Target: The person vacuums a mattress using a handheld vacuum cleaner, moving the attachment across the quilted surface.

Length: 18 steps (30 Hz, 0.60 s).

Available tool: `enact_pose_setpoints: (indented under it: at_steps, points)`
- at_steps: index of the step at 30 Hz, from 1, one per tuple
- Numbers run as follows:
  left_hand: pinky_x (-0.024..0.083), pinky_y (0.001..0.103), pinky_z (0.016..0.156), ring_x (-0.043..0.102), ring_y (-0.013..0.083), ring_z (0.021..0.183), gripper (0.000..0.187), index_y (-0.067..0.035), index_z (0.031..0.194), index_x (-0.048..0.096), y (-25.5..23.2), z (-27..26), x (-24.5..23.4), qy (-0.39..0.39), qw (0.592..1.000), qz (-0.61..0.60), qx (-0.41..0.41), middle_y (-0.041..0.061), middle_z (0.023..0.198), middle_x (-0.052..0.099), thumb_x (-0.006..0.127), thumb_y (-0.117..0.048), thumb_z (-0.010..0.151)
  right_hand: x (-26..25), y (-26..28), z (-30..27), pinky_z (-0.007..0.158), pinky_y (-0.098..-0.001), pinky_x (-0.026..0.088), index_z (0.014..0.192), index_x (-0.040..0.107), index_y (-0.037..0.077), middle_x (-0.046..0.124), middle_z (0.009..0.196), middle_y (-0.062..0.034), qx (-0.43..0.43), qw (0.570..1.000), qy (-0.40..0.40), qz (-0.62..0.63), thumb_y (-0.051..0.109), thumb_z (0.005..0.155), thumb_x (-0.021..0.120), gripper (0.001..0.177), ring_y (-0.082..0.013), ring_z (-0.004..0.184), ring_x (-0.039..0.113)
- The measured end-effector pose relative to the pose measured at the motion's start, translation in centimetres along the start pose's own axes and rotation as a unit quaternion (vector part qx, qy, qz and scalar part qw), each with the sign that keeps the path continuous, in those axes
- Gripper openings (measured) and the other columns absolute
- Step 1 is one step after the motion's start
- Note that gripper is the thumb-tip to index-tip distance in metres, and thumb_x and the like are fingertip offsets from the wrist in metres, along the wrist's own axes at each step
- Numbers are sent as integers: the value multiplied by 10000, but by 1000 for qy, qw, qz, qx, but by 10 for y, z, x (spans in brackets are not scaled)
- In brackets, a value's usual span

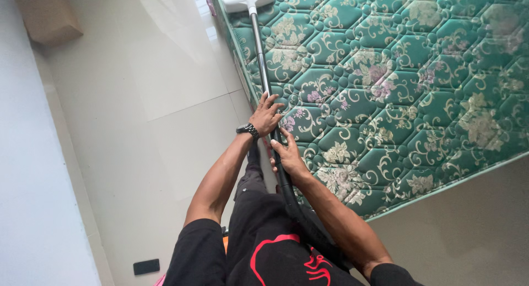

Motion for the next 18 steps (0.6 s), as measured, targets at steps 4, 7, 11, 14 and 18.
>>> enact_pose_setpoints:
  at_steps: [4,7,11,14,18]
  points:
    - [164,504,1272,38,373,1577,492,-184,1434,546,12,24,-14,4,1000,11,-4,83,1666,263,486,-286,956,7,17,22,381,-257,480,1567,305,233,609,976,-70,1,1000,-9,15,209,980,636,674,-111,538,568]
    - [163,504,1278,57,376,1576,479,-176,1422,561,19,53,-29,-6,1000,9,11,84,1653,296,482,-281,961,11,40,46,385,-259,480,1559,312,230,631,1000,-81,3,999,-14,29,196,976,645,672,-118,551,579]
    - [179,498,1271,81,384,1573,472,-167,1409,577,39,88,-50,-16,1000,3,8,95,1642,314,494,-280,957,27,64,77,388,-258,483,1560,306,242,652,1029,-100,13,997,-4,77,193,968,650,686,-122,557,578]
    - [185,494,1266,100,389,1569,461,-166,1394,589,53,115,-67,-22,1000,4,17,101,1632,337,506,-282,955,38,81,102,386,-256,478,1561,300,260,641,1027,-99,19,995,-5,97,202,965,654,695,-120,558,572]
    - [188,496,1283,135,392,1572,445,-160,1392,610,68,144,-89,-44,998,19,41,110,1621,377,501,-273,975,52,97,133,381,-255,469,1553,282,281,645,1030,-98,27,993,-7,113,213,962,647,698,-116,555,557]
Point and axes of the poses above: each hand's wrist, its own z-axis towards the middle knuckle, its own x-axis out of the palm, y = z × x, the point moved 10 cm from there along z, towards the middle knuckle
